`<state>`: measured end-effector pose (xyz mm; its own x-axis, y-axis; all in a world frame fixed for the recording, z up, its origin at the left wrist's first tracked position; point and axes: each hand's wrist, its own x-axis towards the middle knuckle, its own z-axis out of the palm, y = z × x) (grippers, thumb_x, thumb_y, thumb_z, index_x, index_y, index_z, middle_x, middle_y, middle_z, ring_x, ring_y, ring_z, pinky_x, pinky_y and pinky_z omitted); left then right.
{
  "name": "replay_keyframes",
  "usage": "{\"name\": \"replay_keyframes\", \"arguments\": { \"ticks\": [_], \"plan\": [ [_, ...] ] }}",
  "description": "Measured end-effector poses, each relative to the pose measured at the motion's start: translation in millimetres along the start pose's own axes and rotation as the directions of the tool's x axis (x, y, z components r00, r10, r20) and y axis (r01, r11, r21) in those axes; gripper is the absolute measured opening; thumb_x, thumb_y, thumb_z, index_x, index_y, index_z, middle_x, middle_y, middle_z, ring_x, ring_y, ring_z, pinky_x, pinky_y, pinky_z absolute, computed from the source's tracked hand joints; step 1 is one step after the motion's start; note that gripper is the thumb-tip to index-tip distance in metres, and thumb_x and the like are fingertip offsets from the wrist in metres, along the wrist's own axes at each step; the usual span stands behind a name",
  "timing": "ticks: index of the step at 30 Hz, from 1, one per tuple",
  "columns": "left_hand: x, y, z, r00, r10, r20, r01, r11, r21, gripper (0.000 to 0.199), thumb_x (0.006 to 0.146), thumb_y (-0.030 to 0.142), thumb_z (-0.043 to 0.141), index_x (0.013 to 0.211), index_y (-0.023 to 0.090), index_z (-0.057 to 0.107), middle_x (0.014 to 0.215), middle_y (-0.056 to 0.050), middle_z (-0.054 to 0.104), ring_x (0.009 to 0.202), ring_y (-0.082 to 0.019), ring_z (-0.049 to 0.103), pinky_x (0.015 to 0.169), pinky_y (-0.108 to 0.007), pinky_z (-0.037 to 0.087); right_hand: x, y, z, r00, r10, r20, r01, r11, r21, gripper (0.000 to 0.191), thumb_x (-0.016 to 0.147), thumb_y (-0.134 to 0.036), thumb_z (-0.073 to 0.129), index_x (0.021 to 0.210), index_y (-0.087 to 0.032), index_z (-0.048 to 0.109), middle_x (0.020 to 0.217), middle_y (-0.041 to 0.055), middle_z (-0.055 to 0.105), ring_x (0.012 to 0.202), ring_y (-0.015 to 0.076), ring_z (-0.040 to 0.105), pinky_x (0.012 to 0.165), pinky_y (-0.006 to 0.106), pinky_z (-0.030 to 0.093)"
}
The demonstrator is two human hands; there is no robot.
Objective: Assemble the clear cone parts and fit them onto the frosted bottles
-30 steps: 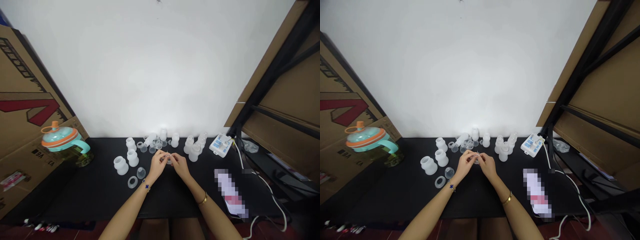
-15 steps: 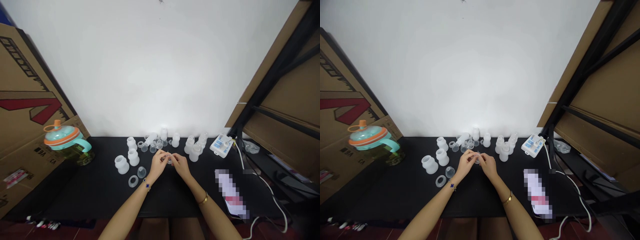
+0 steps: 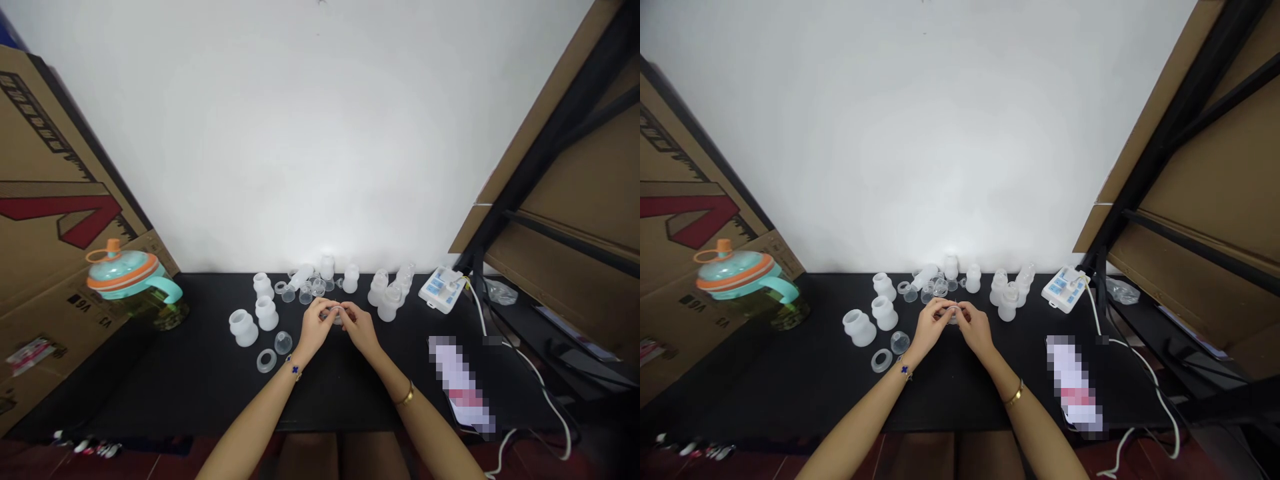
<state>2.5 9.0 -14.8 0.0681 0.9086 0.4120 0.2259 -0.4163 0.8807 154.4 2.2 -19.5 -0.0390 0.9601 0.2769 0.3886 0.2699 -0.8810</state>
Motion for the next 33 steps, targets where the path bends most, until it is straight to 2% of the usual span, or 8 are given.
{"name": "replay_keyframes", "arguments": {
  "ticks": [7,16,22,33],
  "plan": [
    [-0.4,5.0,0.5,1.000,-0.002,0.002,0.002,1.000,-0.001,0.014,0.088,0.030,0.066,0.093,0.021,0.076,0.100,-0.005,0.067,0.080,-0.015,0.065,0.066,-0.024,0.052,0.0,-0.8,0.7,1.000,-0.016,-0.002,0.016,1.000,-0.001,0.024,0.091,-0.040,0.053,0.094,-0.021,0.067,0.074,0.0003,0.068,0.058,0.0147,0.062,0.056,0.023,0.049],
    [-0.4,1.5,0.1,1.000,0.013,0.011,-0.013,0.999,0.035,0.014,0.089,0.027,0.065,0.094,0.021,0.076,0.098,-0.005,0.066,0.081,-0.015,0.064,0.067,-0.024,0.052,0.3,8.2,5.1,0.999,-0.030,-0.013,0.029,0.999,-0.037,0.022,0.090,-0.040,0.054,0.092,-0.022,0.066,0.074,0.0003,0.069,0.059,0.0148,0.063,0.054,0.023,0.049],
    [-0.5,-0.1,-0.3,1.000,0.023,0.015,-0.024,0.998,0.059,0.014,0.089,0.025,0.064,0.096,0.022,0.076,0.098,-0.005,0.066,0.079,-0.014,0.063,0.069,-0.025,0.052,-0.5,5.8,4.7,0.999,-0.042,-0.008,0.041,0.998,-0.047,0.022,0.091,-0.040,0.054,0.090,-0.021,0.066,0.069,-0.0001,0.067,0.056,0.0148,0.061,0.052,0.023,0.045],
    [0.4,-1.1,-0.7,0.999,0.038,0.025,-0.040,0.997,0.073,0.016,0.089,0.023,0.062,0.096,0.022,0.076,0.096,-0.005,0.065,0.078,-0.014,0.062,0.067,-0.025,0.051,-1.0,4.1,4.4,0.999,-0.044,-0.021,0.042,0.996,-0.073,0.020,0.089,-0.038,0.055,0.090,-0.022,0.066,0.072,0.0013,0.071,0.058,0.0161,0.064,0.054,0.024,0.046]
  ]
}}
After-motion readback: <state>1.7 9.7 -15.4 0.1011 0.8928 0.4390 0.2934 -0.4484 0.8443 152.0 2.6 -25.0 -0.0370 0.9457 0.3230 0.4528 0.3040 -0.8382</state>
